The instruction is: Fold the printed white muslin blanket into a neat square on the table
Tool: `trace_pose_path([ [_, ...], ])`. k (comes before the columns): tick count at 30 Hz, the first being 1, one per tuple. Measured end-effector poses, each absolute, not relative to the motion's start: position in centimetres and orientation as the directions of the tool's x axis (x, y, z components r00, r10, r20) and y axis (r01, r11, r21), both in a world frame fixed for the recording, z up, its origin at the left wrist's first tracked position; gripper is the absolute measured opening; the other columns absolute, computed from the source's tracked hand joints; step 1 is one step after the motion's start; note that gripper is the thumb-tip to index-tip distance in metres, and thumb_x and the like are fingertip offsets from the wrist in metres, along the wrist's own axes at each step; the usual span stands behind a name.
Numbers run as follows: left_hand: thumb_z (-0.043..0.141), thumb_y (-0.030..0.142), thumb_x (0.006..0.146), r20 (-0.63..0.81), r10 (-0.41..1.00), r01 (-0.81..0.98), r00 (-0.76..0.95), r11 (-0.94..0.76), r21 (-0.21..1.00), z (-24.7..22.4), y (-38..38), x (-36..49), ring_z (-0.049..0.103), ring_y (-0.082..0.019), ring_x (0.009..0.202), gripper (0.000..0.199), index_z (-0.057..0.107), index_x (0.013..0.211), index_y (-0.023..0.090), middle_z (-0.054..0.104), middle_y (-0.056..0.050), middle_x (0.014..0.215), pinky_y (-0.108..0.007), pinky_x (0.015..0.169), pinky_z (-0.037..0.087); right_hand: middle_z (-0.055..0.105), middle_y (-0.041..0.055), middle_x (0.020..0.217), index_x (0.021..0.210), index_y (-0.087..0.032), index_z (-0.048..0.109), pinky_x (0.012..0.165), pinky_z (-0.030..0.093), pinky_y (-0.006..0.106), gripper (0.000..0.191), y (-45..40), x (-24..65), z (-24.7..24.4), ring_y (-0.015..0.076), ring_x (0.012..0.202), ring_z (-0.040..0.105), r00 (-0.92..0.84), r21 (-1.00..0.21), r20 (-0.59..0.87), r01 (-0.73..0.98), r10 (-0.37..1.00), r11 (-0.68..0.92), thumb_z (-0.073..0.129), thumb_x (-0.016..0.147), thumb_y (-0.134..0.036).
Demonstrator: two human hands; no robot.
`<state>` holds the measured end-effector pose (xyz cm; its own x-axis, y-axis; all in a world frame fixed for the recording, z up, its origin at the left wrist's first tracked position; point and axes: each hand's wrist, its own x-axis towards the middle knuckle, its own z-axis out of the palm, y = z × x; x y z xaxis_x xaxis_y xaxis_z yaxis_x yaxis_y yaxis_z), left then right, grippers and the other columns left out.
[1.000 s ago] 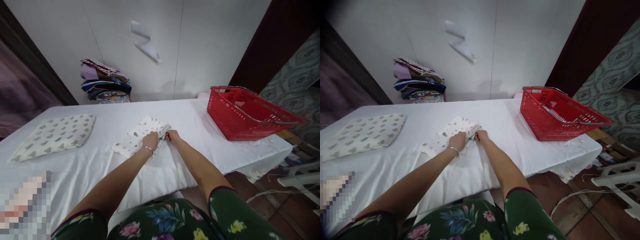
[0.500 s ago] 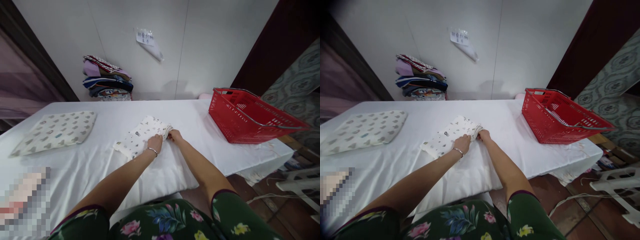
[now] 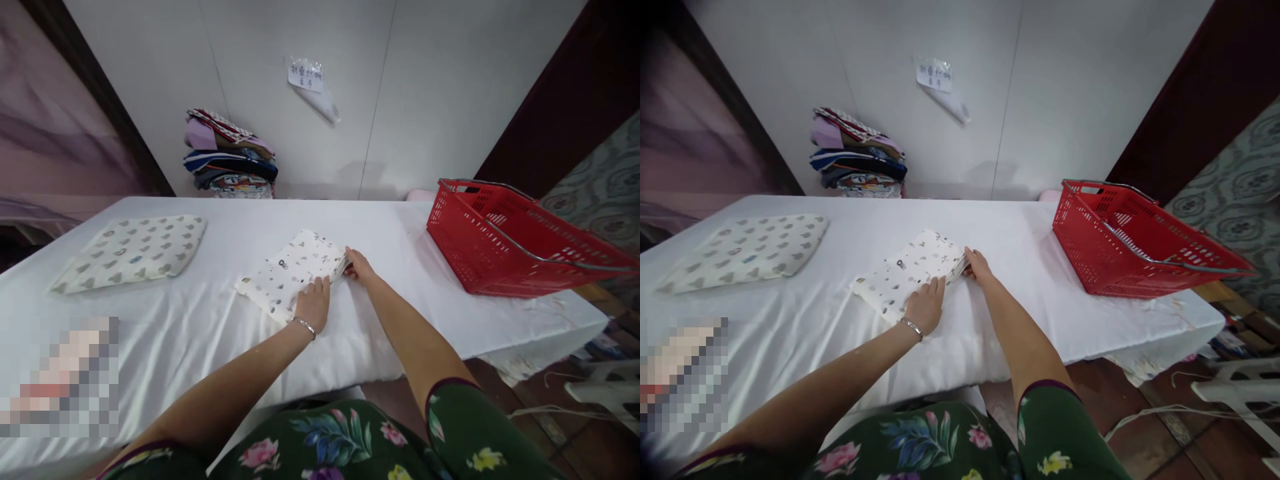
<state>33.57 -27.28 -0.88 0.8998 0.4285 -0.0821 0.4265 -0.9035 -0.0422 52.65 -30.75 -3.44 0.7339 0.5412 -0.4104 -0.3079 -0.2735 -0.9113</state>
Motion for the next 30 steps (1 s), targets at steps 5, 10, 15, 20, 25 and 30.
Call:
trace_pose_path([
  [5,0.024,0.006,0.083,-0.035,0.425,0.423,0.905,-0.905,-0.050,-1.9,-27.7,32.2,0.036,-0.028,0.118,0.061,0.019,0.141,0.024,0.021,-0.011,0.147,-0.048,0.085,0.037,0.049,-0.0061,0.048,0.085,-0.018,0.053,0.032,0.018,0.016,0.023,-29.7,53.4,-2.9,0.0056,0.033,0.040,0.775,-0.899,-0.412,-0.258,0.479,-0.354,0.062,0.073,-0.035],
  [10,0.021,0.007,0.085,-0.019,0.316,0.316,0.949,-0.949,0.017,-1.8,-25.2,29.9,0.028,-0.027,0.128,0.061,0.020,0.140,0.032,0.020,-0.004,0.148,-0.050,0.090,0.034,0.038,-0.0090,0.041,0.075,-0.017,0.050,0.032,0.013,0.016,0.013,-30.6,52.6,-2.8,0.0042,0.031,0.032,0.752,-0.905,-0.402,-0.240,0.523,-0.352,0.060,0.072,-0.025],
  [15,0.025,0.005,0.084,-0.018,0.204,0.204,0.979,-0.979,0.009,-2.6,-24.0,26.4,0.021,-0.025,0.134,0.062,0.025,0.139,0.034,0.022,-0.001,0.148,-0.051,0.099,0.027,0.045,-0.0062,0.045,0.076,-0.017,0.050,0.031,0.011,0.016,0.016,-33.0,51.6,-3.6,0.0043,0.032,0.033,0.609,-0.876,-0.472,-0.244,0.638,-0.415,0.062,0.069,-0.025],
  [20,0.038,0.009,0.080,0.167,0.168,0.152,0.971,-0.983,0.106,-2.6,-24.4,24.4,0.027,-0.023,0.132,0.061,0.027,0.138,0.024,0.029,-0.006,0.145,-0.047,0.104,0.027,0.050,-0.0036,0.051,0.076,-0.017,0.051,0.032,0.015,0.015,0.019,-33.6,52.2,-3.5,0.0043,0.036,0.038,0.537,-0.819,-0.529,-0.118,0.658,-0.562,0.062,0.071,-0.032],
  [25,0.044,0.028,0.082,0.420,0.593,0.418,0.687,-0.795,0.439,-2.0,-18.8,21.8,0.052,-0.021,0.112,0.041,0.047,0.122,0.019,0.054,-0.010,0.125,-0.037,0.093,0.043,0.058,0.0021,0.066,0.079,-0.016,0.055,0.042,0.033,0.018,0.032,-32.8,52.9,-2.3,0.0104,0.052,0.053,0.571,-0.746,-0.513,0.073,0.641,-0.662,0.062,0.069,-0.046],
  [30,0.043,0.025,0.078,-0.006,0.906,0.663,0.424,-0.306,0.683,-3.1,-11.9,20.8,0.064,-0.013,0.076,0.032,0.056,0.106,0.018,0.065,-0.004,0.101,-0.026,0.073,0.049,0.062,0.0130,0.097,0.091,-0.013,0.060,0.061,0.043,0.026,0.049,-30.9,52.9,-1.5,0.0225,0.084,0.059,0.661,-0.546,-0.375,0.409,0.650,-0.731,0.061,0.065,-0.055],
])
